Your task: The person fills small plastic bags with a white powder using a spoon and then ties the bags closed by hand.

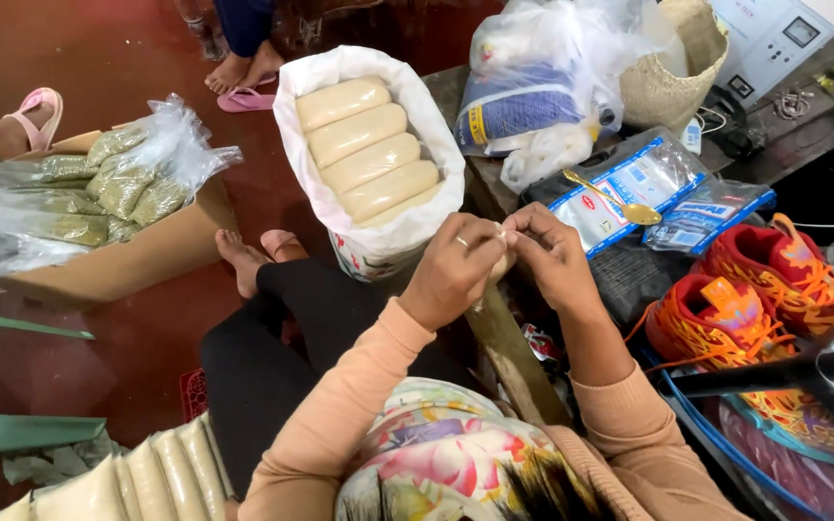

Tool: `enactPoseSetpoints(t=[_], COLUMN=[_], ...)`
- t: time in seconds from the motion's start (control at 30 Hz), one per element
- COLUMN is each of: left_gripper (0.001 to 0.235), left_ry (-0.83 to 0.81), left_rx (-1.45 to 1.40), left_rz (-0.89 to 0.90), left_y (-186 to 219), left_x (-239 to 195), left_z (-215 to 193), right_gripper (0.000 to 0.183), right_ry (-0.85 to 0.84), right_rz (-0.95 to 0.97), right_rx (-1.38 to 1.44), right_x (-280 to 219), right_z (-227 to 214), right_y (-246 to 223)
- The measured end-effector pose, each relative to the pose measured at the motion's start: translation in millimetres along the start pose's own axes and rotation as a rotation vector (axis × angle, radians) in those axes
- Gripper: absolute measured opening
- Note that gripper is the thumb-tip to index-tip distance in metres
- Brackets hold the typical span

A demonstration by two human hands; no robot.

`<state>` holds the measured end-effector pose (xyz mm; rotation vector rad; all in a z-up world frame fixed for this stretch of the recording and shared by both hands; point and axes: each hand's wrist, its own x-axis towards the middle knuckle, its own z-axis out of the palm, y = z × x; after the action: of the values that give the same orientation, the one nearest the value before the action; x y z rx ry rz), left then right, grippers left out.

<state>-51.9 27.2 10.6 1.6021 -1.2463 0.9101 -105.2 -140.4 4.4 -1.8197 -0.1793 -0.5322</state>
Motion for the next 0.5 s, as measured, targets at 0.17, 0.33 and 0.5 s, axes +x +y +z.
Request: enactPoseSetpoints(t=[0.17, 0.33, 0.5], left_gripper=[0.017, 0.023, 0.022], left_ry=[0.124, 0.115, 0.162], left_rx=[-0.314, -0.531, -0.541], left_rz=[-0.370, -0.672, -0.729], left_y=[-1.2, 4.0, 1.6], left_x=[-11.9, -2.9, -7.1], left_z=[5.8, -2.0, 5.5], right_gripper=[0.010, 0.008, 0.007], right_ry=[0.059, 0.134, 0.228], right_rz=[-0.104, -0.322, -0.525], right_rx=[-0.054, -0.275, -0.423], right_x=[0.9, -0.5, -1.3], right_z=[4.5, 9.2, 12.0], right_y=[-13.8, -19.0, -18.5])
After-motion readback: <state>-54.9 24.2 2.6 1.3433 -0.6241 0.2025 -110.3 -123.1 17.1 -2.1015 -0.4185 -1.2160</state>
